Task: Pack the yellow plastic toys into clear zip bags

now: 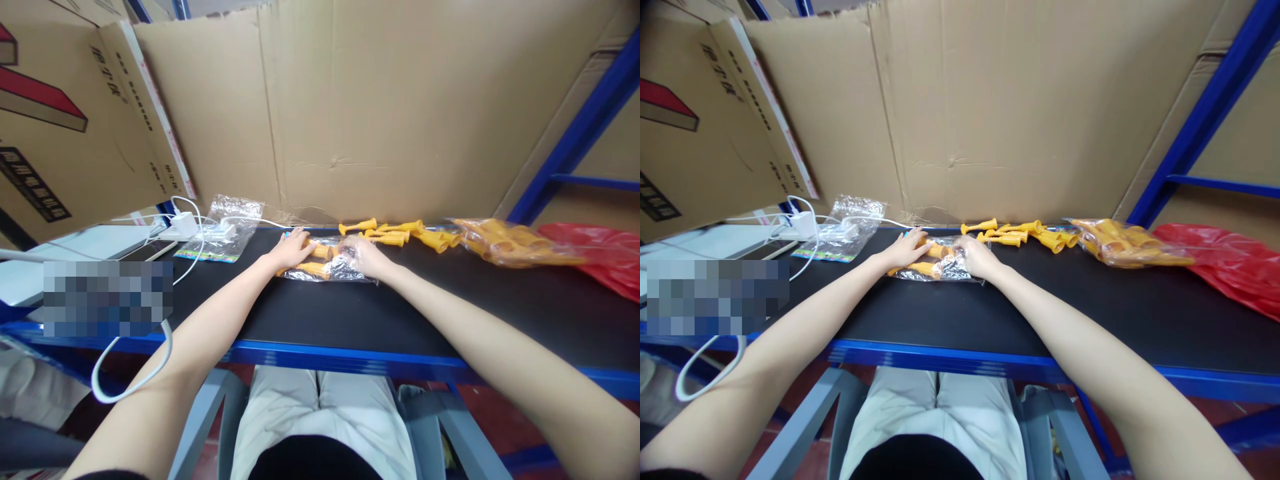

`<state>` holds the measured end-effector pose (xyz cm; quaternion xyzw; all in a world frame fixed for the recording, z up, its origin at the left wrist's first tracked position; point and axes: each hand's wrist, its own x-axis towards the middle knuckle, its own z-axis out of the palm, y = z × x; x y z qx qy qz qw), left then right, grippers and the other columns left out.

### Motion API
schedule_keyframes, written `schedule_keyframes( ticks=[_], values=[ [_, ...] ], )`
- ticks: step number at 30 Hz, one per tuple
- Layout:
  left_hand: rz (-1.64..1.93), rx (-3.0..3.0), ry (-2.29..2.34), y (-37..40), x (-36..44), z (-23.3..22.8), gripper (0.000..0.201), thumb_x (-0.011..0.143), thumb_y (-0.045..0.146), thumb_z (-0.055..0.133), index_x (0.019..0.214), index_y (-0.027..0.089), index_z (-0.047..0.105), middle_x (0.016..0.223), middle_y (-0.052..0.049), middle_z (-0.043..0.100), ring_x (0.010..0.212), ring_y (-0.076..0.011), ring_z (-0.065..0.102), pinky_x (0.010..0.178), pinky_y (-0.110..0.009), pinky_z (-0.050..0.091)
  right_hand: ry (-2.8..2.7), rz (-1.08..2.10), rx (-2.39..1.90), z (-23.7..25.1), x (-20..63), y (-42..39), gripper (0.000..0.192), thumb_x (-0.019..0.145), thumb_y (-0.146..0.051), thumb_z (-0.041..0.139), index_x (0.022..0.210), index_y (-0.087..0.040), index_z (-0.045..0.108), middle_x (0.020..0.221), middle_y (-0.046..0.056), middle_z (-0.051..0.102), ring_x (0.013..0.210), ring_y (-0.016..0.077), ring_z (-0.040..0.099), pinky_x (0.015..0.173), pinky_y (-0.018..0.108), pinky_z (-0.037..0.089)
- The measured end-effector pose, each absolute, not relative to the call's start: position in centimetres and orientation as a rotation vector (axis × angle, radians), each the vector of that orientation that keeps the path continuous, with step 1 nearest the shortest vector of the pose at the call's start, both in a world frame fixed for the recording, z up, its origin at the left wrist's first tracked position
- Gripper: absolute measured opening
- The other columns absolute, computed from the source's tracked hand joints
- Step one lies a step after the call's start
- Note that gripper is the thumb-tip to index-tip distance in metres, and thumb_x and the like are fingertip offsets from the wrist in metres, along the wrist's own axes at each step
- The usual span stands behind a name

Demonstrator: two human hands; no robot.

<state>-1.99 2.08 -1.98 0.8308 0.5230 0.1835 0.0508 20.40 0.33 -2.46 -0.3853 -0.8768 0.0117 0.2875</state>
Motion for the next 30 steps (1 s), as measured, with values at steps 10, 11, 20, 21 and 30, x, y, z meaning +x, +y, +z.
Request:
schedule_keyframes(
  ticks=[10, 11, 20, 21, 30],
  values=[
    [0.742, 2.617, 1.606, 1.7, -1.6, -1.4, 0.037, 0.083, 0.042, 0.042, 0.107, 0.016, 0.050, 0.116, -0.014, 0.056, 0.109, -0.0266, 0.050, 0.098, -0.040, 0.030, -2.458, 0.499, -0.714, -1.5, 20.0, -0.9, 0.028, 0.076, -0.020, 0.052, 0.099, -0.014, 0.068, 0.101, 0.010, 0.067, 0.094, 0.0213, 0.062, 0.085, 0.034, 0.045],
    [0.763, 2.618, 1.606, 1.6, -1.5, -1.3, 0.032, 0.083, 0.041, 0.043, 0.101, 0.016, 0.052, 0.107, -0.012, 0.059, 0.103, -0.0259, 0.053, 0.094, -0.039, 0.034, -2.459, 0.516, -0.722, -1.6, 20.0, -0.9, 0.029, 0.077, -0.022, 0.052, 0.100, -0.013, 0.067, 0.102, 0.010, 0.067, 0.096, 0.0219, 0.062, 0.086, 0.035, 0.045],
    [0.732, 2.667, 1.250, 2.5, -0.9, -2.0, 0.017, 0.082, 0.027, 0.043, 0.067, 0.020, 0.048, 0.088, -0.007, 0.061, 0.108, -0.0228, 0.050, 0.087, -0.034, 0.041, -2.346, 0.565, -0.743, -3.1, 19.6, 0.4, 0.032, 0.079, -0.030, 0.053, 0.100, -0.011, 0.068, 0.106, 0.010, 0.065, 0.101, 0.0240, 0.060, 0.092, 0.035, 0.043],
    [0.734, 2.660, 1.240, 2.5, -0.9, -2.1, 0.017, 0.082, 0.027, 0.043, 0.067, 0.020, 0.048, 0.090, -0.008, 0.061, 0.110, -0.0228, 0.049, 0.087, -0.034, 0.041, -2.339, 0.555, -0.714, -3.2, 19.5, 0.5, 0.033, 0.079, -0.032, 0.054, 0.099, -0.010, 0.068, 0.106, 0.011, 0.065, 0.101, 0.0239, 0.060, 0.091, 0.034, 0.043],
    [0.759, 2.599, 1.223, 1.9, -0.6, -2.0, 0.020, 0.084, 0.034, 0.040, 0.075, 0.019, 0.049, 0.114, -0.010, 0.057, 0.126, -0.0210, 0.036, 0.097, -0.032, 0.034, -2.359, 0.344, -0.804, -3.4, 19.5, 0.5, 0.029, 0.075, -0.035, 0.060, 0.095, -0.016, 0.069, 0.100, 0.009, 0.067, 0.094, 0.0227, 0.062, 0.086, 0.034, 0.045]
  ],
)
